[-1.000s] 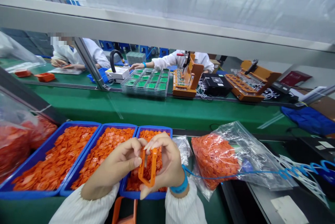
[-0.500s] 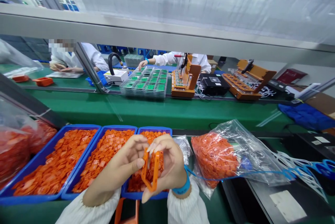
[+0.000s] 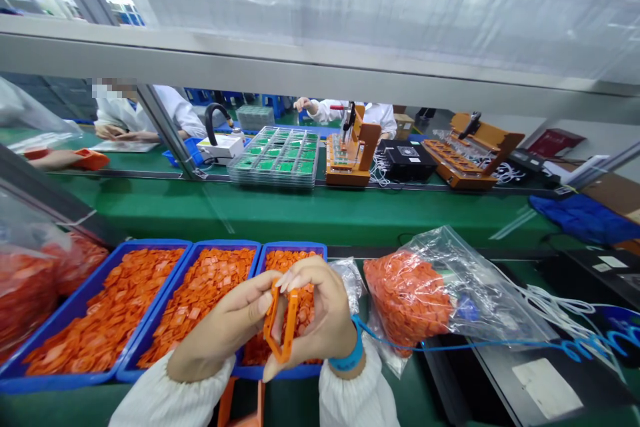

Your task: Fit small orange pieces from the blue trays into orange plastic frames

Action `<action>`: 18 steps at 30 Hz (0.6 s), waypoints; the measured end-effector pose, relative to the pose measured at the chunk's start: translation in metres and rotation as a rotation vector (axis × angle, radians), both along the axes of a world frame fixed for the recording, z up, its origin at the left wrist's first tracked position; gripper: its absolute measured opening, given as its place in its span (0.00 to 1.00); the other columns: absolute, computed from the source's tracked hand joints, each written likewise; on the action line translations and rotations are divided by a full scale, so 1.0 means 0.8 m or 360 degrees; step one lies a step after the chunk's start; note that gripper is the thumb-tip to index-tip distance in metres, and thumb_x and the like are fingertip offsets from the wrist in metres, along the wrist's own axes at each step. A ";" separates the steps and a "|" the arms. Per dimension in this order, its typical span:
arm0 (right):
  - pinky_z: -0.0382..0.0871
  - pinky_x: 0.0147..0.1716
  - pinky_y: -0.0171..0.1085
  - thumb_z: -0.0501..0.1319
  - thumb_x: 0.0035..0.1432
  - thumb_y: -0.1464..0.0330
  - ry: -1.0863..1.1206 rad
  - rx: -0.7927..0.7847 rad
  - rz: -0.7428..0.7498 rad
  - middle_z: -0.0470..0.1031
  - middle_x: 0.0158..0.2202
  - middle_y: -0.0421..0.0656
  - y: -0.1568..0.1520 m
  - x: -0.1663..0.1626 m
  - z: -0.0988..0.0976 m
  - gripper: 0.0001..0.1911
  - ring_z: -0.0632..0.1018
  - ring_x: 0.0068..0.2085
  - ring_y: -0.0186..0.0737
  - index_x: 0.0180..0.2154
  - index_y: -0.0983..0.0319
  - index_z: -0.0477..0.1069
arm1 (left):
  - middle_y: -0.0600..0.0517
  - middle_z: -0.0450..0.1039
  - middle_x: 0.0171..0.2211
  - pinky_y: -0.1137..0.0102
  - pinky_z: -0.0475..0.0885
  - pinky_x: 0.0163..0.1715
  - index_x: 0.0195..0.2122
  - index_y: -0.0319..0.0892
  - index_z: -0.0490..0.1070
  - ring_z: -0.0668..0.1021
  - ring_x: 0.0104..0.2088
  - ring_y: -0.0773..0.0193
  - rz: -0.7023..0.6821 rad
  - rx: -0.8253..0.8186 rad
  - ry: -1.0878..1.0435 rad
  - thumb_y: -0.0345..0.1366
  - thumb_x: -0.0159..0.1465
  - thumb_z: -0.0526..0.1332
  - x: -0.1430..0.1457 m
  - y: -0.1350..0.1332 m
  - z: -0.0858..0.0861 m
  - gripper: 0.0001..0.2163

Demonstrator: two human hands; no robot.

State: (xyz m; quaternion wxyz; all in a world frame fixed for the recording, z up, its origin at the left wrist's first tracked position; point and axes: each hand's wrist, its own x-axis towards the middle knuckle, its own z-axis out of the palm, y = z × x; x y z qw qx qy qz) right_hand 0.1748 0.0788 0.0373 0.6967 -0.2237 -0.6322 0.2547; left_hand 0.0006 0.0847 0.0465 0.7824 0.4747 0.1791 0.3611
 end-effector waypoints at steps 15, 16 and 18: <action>0.78 0.38 0.48 0.87 0.22 0.44 0.0099 -0.0018 -0.0013 0.73 0.37 0.40 0.003 -0.002 -0.010 0.52 0.78 0.35 0.47 0.50 0.50 0.73 | 0.50 0.71 0.40 0.69 0.72 0.43 0.50 0.42 0.75 0.73 0.39 0.62 0.0324 0.0164 0.0220 0.53 0.78 0.59 0.014 -0.017 -0.017 0.18; 0.78 0.38 0.48 0.86 0.22 0.44 0.0120 -0.0031 0.0001 0.73 0.37 0.40 0.003 -0.001 -0.009 0.51 0.77 0.36 0.47 0.49 0.51 0.73 | 0.51 0.71 0.40 0.70 0.71 0.42 0.48 0.42 0.75 0.72 0.38 0.63 0.0330 0.0160 0.0209 0.53 0.78 0.59 0.016 -0.017 -0.016 0.18; 0.78 0.38 0.47 0.85 0.25 0.42 0.0168 -0.0051 0.0033 0.72 0.37 0.40 0.004 -0.002 -0.006 0.49 0.77 0.36 0.46 0.48 0.51 0.74 | 0.51 0.71 0.39 0.71 0.71 0.40 0.47 0.41 0.75 0.72 0.37 0.64 0.0314 0.0111 0.0159 0.54 0.76 0.61 0.018 -0.016 -0.015 0.19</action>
